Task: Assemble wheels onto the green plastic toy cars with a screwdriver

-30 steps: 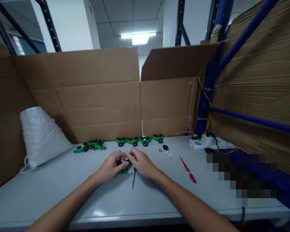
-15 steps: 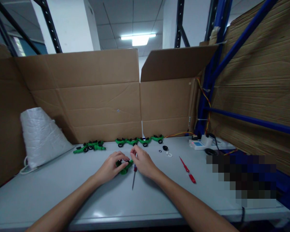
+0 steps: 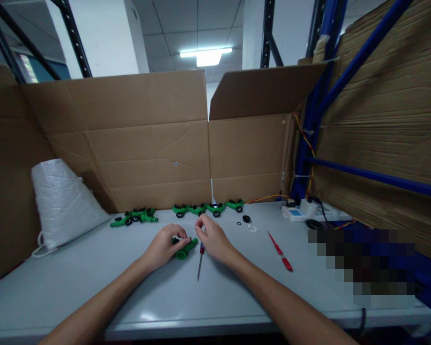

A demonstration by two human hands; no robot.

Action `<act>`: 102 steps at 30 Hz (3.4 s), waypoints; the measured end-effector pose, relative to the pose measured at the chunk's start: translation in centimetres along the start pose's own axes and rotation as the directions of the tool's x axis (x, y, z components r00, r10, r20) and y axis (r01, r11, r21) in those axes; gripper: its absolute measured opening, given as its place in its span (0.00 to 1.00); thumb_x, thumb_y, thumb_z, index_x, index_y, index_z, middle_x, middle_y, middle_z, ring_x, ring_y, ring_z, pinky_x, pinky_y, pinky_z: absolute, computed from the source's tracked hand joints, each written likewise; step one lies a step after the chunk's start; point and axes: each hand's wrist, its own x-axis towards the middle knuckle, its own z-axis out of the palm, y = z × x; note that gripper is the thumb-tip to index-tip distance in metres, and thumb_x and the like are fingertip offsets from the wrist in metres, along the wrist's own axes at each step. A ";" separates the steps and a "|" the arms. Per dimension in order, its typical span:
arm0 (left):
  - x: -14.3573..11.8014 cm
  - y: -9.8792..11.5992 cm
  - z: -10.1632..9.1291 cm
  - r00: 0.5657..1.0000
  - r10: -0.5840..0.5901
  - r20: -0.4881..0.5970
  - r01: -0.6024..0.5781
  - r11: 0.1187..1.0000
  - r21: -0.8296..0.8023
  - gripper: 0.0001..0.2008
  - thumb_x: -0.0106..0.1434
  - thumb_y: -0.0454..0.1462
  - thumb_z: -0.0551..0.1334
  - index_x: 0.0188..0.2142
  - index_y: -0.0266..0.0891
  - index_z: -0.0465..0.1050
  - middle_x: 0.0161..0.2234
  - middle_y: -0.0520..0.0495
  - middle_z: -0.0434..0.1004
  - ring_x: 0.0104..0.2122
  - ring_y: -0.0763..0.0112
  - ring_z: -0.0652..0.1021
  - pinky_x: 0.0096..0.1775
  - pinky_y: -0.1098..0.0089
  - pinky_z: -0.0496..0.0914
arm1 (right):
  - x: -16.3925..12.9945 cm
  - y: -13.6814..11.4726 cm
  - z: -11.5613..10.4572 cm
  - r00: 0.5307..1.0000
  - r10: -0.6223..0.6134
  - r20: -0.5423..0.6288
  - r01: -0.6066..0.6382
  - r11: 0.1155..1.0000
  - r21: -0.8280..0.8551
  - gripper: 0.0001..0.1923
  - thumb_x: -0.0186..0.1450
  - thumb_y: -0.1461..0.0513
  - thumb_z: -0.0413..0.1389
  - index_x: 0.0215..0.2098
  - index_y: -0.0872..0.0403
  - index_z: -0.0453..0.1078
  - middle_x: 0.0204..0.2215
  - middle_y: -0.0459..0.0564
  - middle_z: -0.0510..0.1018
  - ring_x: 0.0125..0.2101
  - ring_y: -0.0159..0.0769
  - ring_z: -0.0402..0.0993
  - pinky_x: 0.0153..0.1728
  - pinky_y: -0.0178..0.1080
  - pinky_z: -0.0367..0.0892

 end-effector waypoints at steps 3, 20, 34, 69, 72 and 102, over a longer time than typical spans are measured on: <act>0.1 0.1 -0.1 0.999 0.045 0.015 -0.046 0.997 0.055 0.10 0.72 0.44 0.68 0.35 0.42 0.79 0.37 0.48 0.83 0.42 0.61 0.78 0.48 0.64 0.67 | 0.0 0.0 0.0 1.000 0.005 0.000 -0.005 1.000 -0.009 0.04 0.73 0.61 0.52 0.39 0.50 0.67 0.31 0.42 0.73 0.27 0.34 0.70 0.32 0.37 0.60; 0.1 0.4 -0.2 0.995 0.080 0.064 -0.084 0.995 0.058 0.05 0.71 0.40 0.68 0.40 0.42 0.80 0.38 0.48 0.83 0.42 0.61 0.77 0.47 0.63 0.68 | 0.2 0.3 -0.3 0.988 0.106 -0.108 -0.104 0.994 0.025 0.03 0.67 0.59 0.57 0.36 0.51 0.69 0.25 0.43 0.75 0.26 0.37 0.73 0.30 0.37 0.63; 0.1 0.3 -0.3 0.999 0.026 0.047 -0.021 0.996 -0.088 0.05 0.71 0.40 0.68 0.42 0.45 0.84 0.41 0.47 0.86 0.47 0.57 0.76 0.53 0.60 0.69 | 0.1 -0.9 -0.8 0.984 0.119 -0.130 -0.121 0.993 -0.008 0.04 0.67 0.58 0.57 0.35 0.49 0.67 0.22 0.41 0.73 0.24 0.37 0.70 0.28 0.37 0.58; 0.2 0.4 -0.3 1.000 0.006 -0.007 -0.006 1.000 -0.010 0.10 0.74 0.42 0.63 0.37 0.43 0.81 0.39 0.46 0.83 0.44 0.58 0.76 0.51 0.60 0.68 | -0.1 -1.0 -0.5 0.999 -0.034 0.042 0.033 0.999 0.037 0.09 0.69 0.65 0.58 0.46 0.51 0.73 0.36 0.45 0.79 0.32 0.35 0.73 0.37 0.37 0.65; 0.2 0.3 -0.3 1.000 -0.005 -0.030 0.005 1.000 -0.004 0.11 0.75 0.41 0.60 0.39 0.42 0.80 0.39 0.45 0.83 0.44 0.57 0.76 0.51 0.60 0.68 | 0.0 -0.9 -0.4 0.998 -0.026 0.053 0.023 0.998 0.066 0.05 0.69 0.64 0.59 0.43 0.51 0.71 0.36 0.44 0.79 0.30 0.34 0.72 0.35 0.36 0.64; -0.2 0.8 -0.2 0.998 0.039 0.051 -0.036 0.998 -0.044 0.05 0.67 0.37 0.69 0.43 0.43 0.77 0.43 0.48 0.78 0.48 0.58 0.73 0.52 0.61 0.68 | -0.2 -1.2 -0.6 0.978 -0.053 0.204 0.014 0.982 0.189 0.03 0.69 0.65 0.60 0.38 0.53 0.76 0.32 0.44 0.79 0.26 0.32 0.71 0.28 0.33 0.64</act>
